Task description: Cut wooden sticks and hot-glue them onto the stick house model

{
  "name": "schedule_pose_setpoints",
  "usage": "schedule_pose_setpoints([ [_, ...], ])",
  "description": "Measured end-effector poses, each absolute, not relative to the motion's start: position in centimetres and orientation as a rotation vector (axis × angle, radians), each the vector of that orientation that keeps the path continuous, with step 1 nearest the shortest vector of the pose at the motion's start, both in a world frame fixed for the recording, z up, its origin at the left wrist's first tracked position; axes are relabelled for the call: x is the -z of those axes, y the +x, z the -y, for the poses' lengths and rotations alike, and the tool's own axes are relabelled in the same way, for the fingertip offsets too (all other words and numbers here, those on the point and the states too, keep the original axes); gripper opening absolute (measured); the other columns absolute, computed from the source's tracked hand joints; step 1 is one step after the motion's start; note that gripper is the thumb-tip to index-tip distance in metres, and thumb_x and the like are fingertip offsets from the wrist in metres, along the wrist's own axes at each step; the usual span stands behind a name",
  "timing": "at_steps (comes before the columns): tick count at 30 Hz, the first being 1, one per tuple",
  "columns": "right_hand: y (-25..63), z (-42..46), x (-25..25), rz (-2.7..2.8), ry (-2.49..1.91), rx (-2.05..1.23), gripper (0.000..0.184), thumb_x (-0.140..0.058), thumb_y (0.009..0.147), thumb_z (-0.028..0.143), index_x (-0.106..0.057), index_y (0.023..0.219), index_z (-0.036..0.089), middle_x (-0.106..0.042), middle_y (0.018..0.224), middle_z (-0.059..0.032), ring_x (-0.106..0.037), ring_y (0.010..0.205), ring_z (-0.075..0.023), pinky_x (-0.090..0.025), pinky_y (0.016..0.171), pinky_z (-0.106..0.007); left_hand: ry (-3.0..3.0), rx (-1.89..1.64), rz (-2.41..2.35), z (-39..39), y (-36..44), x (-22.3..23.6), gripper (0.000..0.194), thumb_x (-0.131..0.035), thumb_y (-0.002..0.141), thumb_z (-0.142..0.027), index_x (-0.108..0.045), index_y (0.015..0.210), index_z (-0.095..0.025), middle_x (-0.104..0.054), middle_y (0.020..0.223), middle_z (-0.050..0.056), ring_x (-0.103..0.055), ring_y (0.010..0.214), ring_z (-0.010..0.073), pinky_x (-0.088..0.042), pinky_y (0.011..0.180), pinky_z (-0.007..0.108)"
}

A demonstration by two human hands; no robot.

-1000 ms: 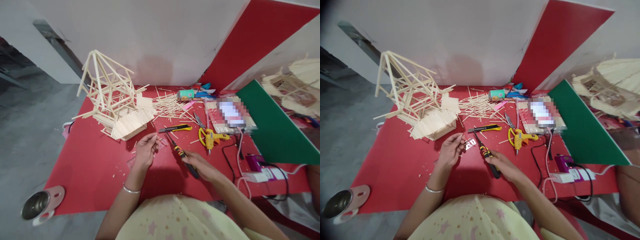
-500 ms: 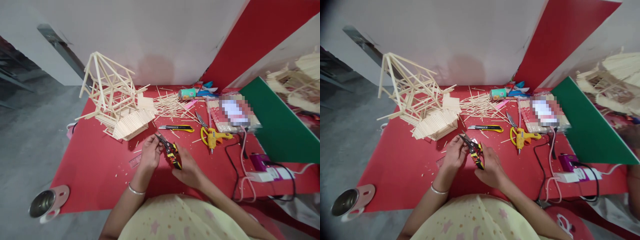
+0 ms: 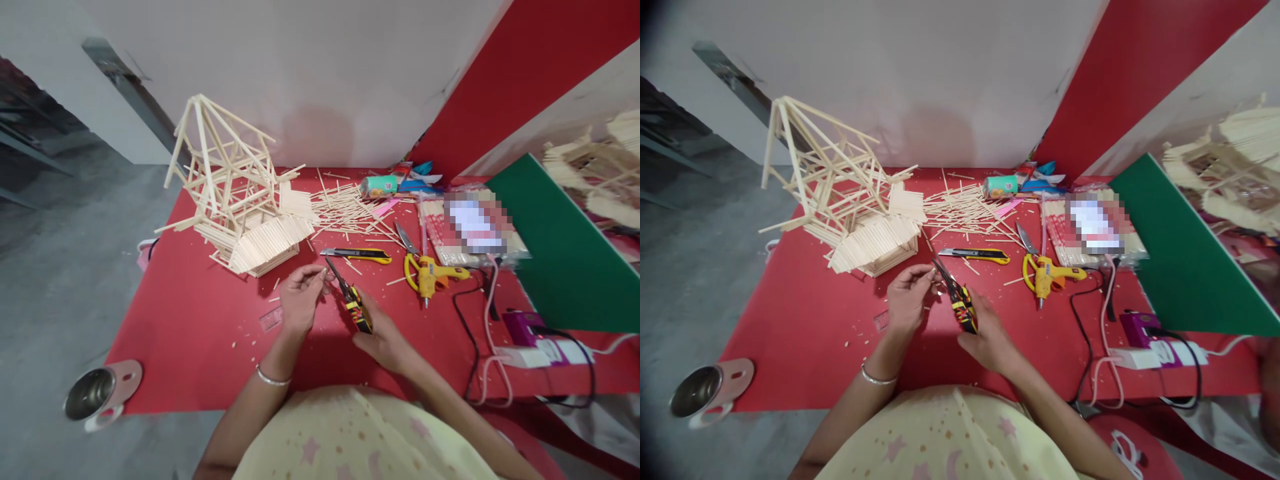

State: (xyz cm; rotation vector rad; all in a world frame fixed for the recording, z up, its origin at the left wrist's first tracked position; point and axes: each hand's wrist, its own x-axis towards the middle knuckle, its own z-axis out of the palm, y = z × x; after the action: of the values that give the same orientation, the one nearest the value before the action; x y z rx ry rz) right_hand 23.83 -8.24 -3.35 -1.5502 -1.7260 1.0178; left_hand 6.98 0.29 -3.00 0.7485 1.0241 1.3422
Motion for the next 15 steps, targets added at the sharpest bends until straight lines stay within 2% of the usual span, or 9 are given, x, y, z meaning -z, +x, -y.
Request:
schedule_pose_setpoints([
  [4,24.0,8.3,3.3,1.673,-1.537,-1.102,0.09,-0.056,0.067,0.013,-0.037,0.154,0.026,-0.051,0.151,-0.0083,-0.046,0.14,-0.0339,-0.035,0.118,-0.057,0.862,-1.348,-1.076,0.1,6.9,2.7,0.024,-0.081,0.076,-0.033,-0.073,0.091,-0.016,-0.075,0.071,0.004,-0.069,0.06,0.0135,-0.054,0.053,0.021],
  [7,24.2,8.4,3.4,1.644,-1.558,-1.121,0.09,-0.057,0.066,0.015,-0.036,0.154,0.024,-0.05,0.152,-0.0089,-0.045,0.142,-0.0341,-0.032,0.119,-0.058,0.91,-1.32,-1.092,0.3,6.9,2.8,0.022,-0.079,0.077,-0.034,-0.074,0.089,-0.016,-0.075,0.074,0.005,-0.068,0.058,0.0128,-0.055,0.054,0.022],
  [11,24.1,8.2,3.5,1.606,-1.563,-1.162,0.089,-0.056,0.066,0.015,-0.037,0.153,0.023,-0.052,0.149,-0.0097,-0.047,0.139,-0.0323,-0.033,0.119,-0.054,0.723,-1.216,-1.05,-0.1,6.8,3.8,0.032,-0.08,0.076,-0.038,-0.072,0.096,-0.015,-0.076,0.077,0.007,-0.067,0.053,0.0145,-0.054,0.049,0.025],
  [15,24.3,7.8,2.9,1.534,-1.609,-1.168,0.083,-0.059,0.066,0.018,-0.043,0.147,0.021,-0.055,0.144,-0.011,-0.05,0.134,-0.0332,-0.035,0.117,-0.053,0.582,-1.179,-1.043,-0.8,6.6,4.6,0.031,-0.08,0.074,-0.034,-0.069,0.097,-0.015,-0.075,0.08,0.006,-0.068,0.058,0.0136,-0.054,0.056,0.025],
])
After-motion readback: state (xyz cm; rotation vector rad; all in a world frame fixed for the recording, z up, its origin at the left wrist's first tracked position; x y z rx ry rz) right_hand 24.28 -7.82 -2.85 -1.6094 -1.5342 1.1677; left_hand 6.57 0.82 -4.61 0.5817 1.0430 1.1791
